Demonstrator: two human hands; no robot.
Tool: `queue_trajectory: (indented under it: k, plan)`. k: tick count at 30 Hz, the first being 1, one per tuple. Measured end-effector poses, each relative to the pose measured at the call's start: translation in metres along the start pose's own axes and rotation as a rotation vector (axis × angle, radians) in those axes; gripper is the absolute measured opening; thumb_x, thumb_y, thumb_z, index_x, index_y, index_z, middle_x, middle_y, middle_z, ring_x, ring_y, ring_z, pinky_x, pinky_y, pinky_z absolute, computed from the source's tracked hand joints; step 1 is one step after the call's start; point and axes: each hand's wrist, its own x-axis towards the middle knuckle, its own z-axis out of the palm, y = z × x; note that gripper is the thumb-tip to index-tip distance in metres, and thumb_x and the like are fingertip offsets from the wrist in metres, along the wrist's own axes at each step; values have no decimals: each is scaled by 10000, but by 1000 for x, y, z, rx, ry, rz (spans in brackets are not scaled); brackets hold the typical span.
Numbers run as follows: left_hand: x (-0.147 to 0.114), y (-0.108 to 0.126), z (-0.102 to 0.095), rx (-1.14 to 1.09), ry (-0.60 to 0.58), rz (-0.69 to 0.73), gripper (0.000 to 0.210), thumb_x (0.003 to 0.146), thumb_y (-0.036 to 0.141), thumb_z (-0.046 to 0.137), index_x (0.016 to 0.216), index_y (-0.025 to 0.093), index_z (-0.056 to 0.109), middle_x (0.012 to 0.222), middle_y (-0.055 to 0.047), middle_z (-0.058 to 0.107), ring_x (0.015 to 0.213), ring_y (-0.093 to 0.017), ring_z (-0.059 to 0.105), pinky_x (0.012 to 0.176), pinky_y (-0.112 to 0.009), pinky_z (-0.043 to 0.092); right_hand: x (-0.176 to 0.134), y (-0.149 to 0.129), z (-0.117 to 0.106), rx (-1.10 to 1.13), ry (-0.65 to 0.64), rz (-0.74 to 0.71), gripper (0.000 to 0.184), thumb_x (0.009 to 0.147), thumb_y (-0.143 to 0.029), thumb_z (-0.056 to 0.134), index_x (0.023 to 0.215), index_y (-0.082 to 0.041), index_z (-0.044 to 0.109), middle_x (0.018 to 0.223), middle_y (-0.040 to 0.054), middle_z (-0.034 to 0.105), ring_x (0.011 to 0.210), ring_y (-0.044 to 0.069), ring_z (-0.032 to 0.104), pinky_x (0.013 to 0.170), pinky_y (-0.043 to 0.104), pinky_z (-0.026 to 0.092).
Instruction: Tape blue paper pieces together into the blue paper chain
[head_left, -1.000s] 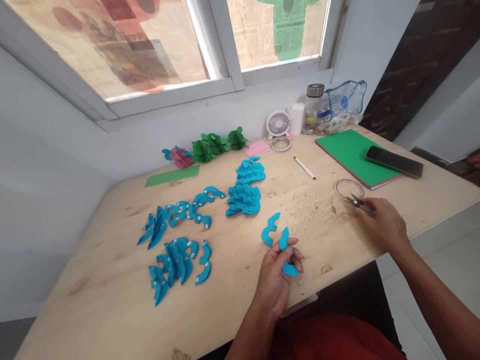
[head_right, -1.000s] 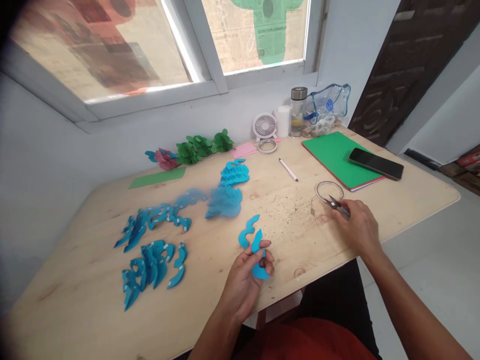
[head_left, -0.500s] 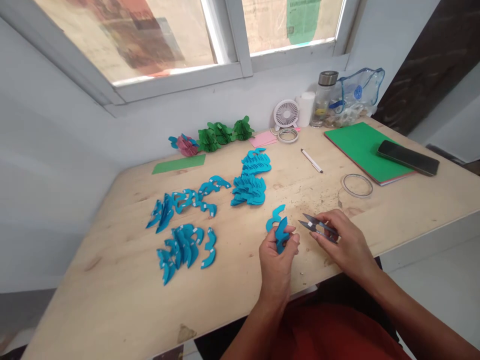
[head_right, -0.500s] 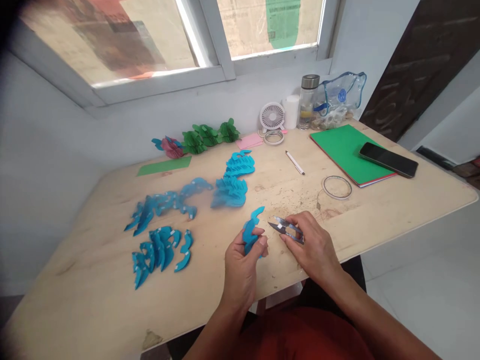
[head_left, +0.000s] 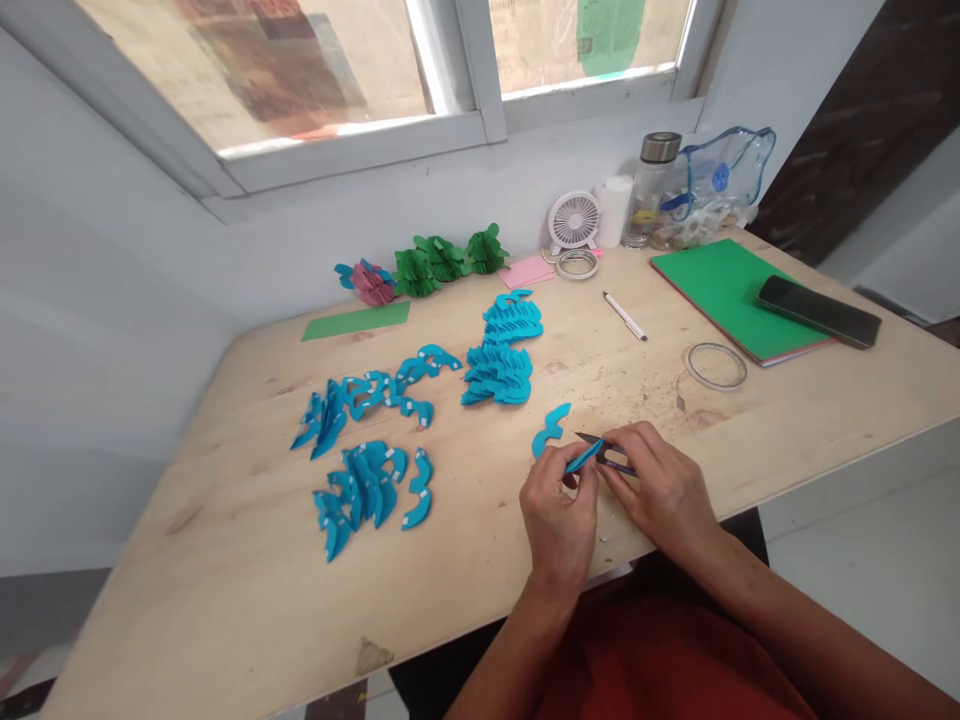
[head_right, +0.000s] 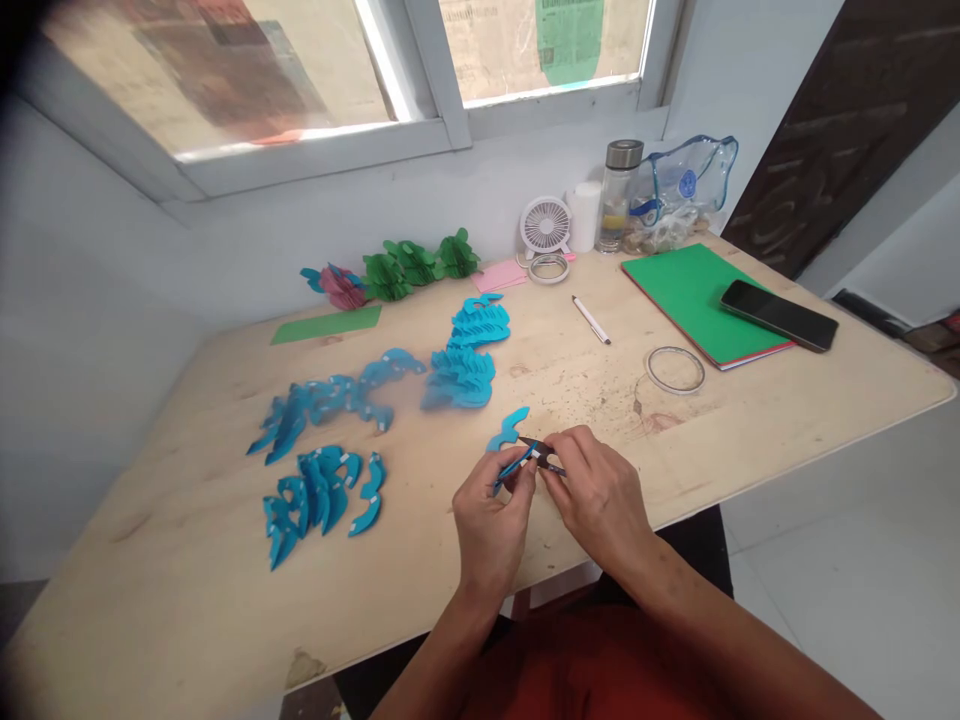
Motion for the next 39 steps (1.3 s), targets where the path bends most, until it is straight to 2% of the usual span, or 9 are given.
queue_trajectory:
  k: [6,14,18,23,30,34,39]
  plan:
    - [-1,-2,2,-25,-13,-56,116,782,175,581,846,193,677,811,-41,681,690,-160,592,653,-266,460,0,2,4,-9,-1,-5,136,897,-214,474,1011,-191,544,913,75,637,804,197,623,661,289,462]
    - [-3,-6,8,-15,-4,-115,92,780,189,593,856,179,645,783,-34,678,657,-152,600,638,-263,469,-2,3,6,-5,6,13,151,889,-214,477,1011,-181,559,926,74,634,802,193,625,660,287,469]
    - [-4,-8,8,74,1,-6,107,793,159,571,871,182,641,781,-25,663,636,-142,569,635,-265,457,-2,3,6,-7,-4,32,137,889,-213,486,1004,-181,553,914,63,630,796,193,625,660,289,469]
    - [-4,-11,5,179,-69,160,135,822,133,537,890,184,641,797,-29,655,679,-159,562,682,-295,441,-5,5,6,8,-37,46,144,886,-203,486,1016,-180,542,930,69,627,830,203,624,661,294,469]
    - [-1,-11,0,244,-148,274,180,812,72,506,860,184,639,809,-43,654,766,-189,581,708,-306,418,-7,7,6,20,-54,63,140,881,-222,500,1013,-189,534,926,63,627,768,193,619,635,292,468]
    - [0,-12,-1,140,-165,163,147,804,101,521,829,184,639,797,-42,652,723,-176,566,702,-299,420,-5,4,4,52,-68,81,136,877,-210,491,1007,-195,528,919,62,624,735,183,614,626,287,475]
    - [2,-6,-3,-245,-144,-228,23,743,182,629,753,178,649,707,-10,624,644,-140,543,641,-255,414,-4,20,0,72,-73,122,138,861,-226,494,990,-194,532,920,68,622,757,186,622,644,290,491]
